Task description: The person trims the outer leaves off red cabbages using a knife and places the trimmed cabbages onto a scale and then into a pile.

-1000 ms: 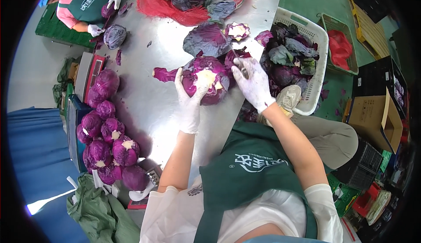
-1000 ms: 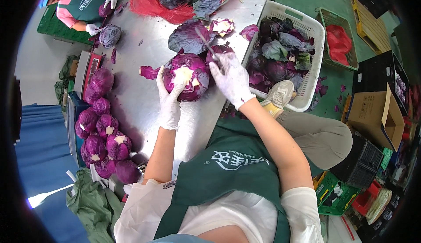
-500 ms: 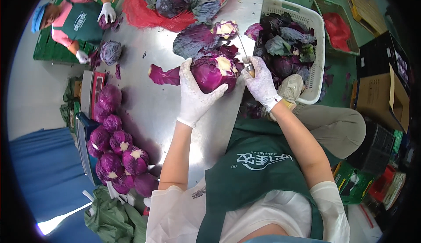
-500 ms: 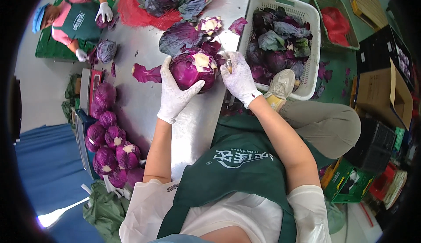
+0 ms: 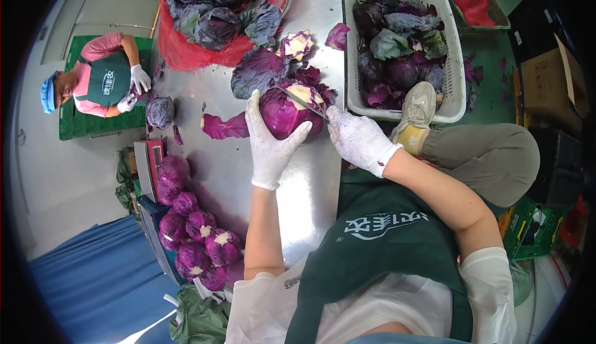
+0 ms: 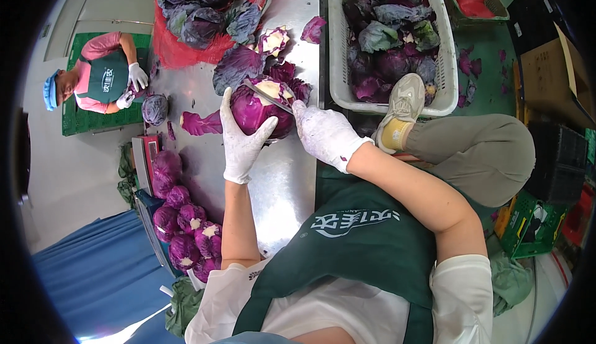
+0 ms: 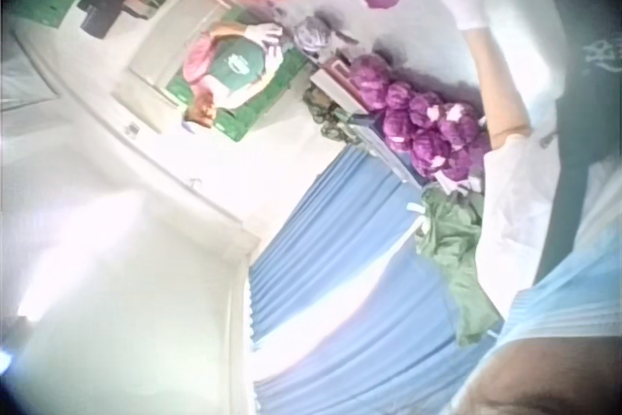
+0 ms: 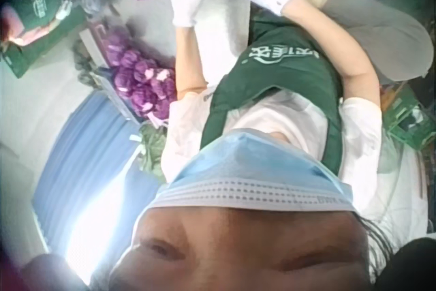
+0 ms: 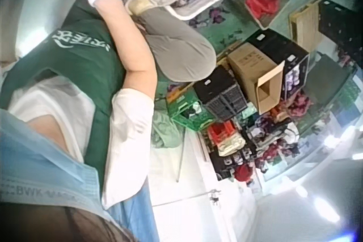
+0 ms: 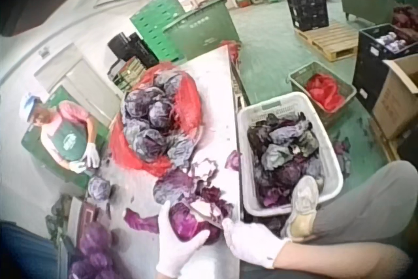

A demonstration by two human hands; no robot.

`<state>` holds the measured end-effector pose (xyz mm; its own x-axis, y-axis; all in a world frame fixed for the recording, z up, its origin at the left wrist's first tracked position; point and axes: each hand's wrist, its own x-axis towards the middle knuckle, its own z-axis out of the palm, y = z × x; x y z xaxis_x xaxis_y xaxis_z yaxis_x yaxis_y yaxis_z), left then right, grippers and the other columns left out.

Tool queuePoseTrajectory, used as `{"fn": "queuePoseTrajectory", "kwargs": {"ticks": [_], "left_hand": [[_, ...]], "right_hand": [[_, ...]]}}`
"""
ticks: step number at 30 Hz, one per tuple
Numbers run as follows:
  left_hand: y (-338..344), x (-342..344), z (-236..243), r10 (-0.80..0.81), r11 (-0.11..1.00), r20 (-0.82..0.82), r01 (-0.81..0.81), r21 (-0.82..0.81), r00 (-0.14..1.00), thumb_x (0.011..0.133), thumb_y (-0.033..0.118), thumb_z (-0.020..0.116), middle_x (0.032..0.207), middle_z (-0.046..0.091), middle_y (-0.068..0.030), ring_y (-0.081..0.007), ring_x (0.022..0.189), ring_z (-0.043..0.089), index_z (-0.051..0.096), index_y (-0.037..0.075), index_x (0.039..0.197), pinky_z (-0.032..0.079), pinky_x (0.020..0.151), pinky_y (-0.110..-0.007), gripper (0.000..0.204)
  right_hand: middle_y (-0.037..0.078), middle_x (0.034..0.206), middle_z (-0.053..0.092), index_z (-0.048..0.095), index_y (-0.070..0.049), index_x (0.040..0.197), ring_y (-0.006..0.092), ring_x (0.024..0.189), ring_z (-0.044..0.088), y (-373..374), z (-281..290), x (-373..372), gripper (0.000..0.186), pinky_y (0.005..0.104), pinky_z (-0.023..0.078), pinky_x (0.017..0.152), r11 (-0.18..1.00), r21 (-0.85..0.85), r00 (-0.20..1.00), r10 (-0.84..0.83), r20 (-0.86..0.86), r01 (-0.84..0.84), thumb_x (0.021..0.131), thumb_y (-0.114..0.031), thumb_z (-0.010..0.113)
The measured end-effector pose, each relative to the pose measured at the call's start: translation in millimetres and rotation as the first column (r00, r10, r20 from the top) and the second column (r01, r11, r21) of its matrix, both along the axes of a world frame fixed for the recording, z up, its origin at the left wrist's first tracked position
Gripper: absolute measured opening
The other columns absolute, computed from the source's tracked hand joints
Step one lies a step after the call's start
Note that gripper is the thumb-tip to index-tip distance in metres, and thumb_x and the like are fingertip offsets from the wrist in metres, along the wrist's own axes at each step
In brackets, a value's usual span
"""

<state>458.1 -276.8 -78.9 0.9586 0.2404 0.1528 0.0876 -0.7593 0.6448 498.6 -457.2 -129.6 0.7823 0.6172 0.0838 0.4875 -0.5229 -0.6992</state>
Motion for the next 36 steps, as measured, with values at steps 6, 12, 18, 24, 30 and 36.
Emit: {"fn": "queuePoseTrajectory", "kwargs": {"ticks": [6,12,18,24,30,36], "left_hand": [[-10.5,0.6,1.4,-0.024,0.987,0.039,0.017,0.161,0.999,0.063,0.031,0.082,0.132,0.035,-0.0199,-0.0309,0.122,0.038,0.027,-0.001,0.137,0.03,0.105,-0.04,0.097],[-24.7,-3.0,2.2,-0.004,0.981,0.015,0.001,0.196,1.0,0.059,0.035,0.083,0.137,0.025,-0.0292,-0.0425,0.128,0.025,0.023,0.0,0.139,0.024,0.106,-0.048,0.106],[-14.7,-30.1,-16.0,0.068,0.996,0.061,-0.071,0.055,0.996,0.06,0.031,0.084,0.142,0.019,-0.023,-0.0358,0.133,0.02,0.016,0.0,0.141,0.019,0.11,-0.044,0.11],[-4.7,-39.0,-19.1,0.123,0.958,0.055,-0.105,-0.266,0.991,0.061,0.024,0.085,0.144,0.017,-0.0155,-0.0255,0.134,0.02,0.01,0.002,0.142,0.018,0.111,-0.037,0.113],[7.6,-43.8,-27.5,0.031,0.883,0.158,0.047,-0.467,0.987,0.063,0.025,0.084,0.139,0.021,-0.0116,-0.0246,0.13,0.025,0.008,0.008,0.143,0.021,0.11,-0.039,0.112],[-0.2,-41.9,-22.8,0.143,0.871,0.174,-0.04,-0.489,0.974,0.062,0.024,0.085,0.127,0.028,-0.0092,-0.0239,0.122,0.033,0.004,0.016,0.145,0.032,0.103,-0.038,0.116]], "right_hand": [[0.022,0.083,0.063,0.045,0.007,0.114,0.0361,0.072,0.064,1.2,9.1,18.3,0.031,0.0431,0.052,0.063,0.984,-0.17,0.992,0.035,-0.125,-0.056,0.088,-0.007,0.038],[0.024,0.085,0.063,0.045,0.006,0.11,0.0375,0.078,0.064,9.6,-15.8,51.3,0.028,0.0437,0.052,0.066,0.976,-0.217,0.991,0.001,-0.136,-0.03,0.085,-0.006,0.04],[0.027,0.088,0.061,0.043,0.006,0.119,0.0395,0.08,0.061,18.6,-21.4,41.1,0.037,0.0438,0.05,0.071,0.994,-0.112,0.965,-0.046,-0.258,0.017,0.088,-0.016,0.046],[0.022,0.084,0.063,0.05,0.002,0.119,0.0321,0.069,0.063,12.9,-13.8,1.1,0.041,0.0368,0.05,0.063,0.909,0.313,0.826,-0.058,-0.56,0.276,0.092,-0.03,0.049],[0.022,0.087,0.064,0.055,0.001,0.112,0.037,0.078,0.063,26.1,-19.8,-9.1,0.038,0.0389,0.051,0.069,0.855,0.387,0.887,-0.162,-0.432,0.344,0.09,-0.03,0.054],[0.021,0.109,0.061,0.055,-0.004,0.118,0.0359,0.098,0.059,12.4,-22.3,29.5,0.036,0.0391,0.049,0.084,0.879,0.47,0.996,-0.063,-0.065,0.087,0.089,-0.026,0.052]]}}
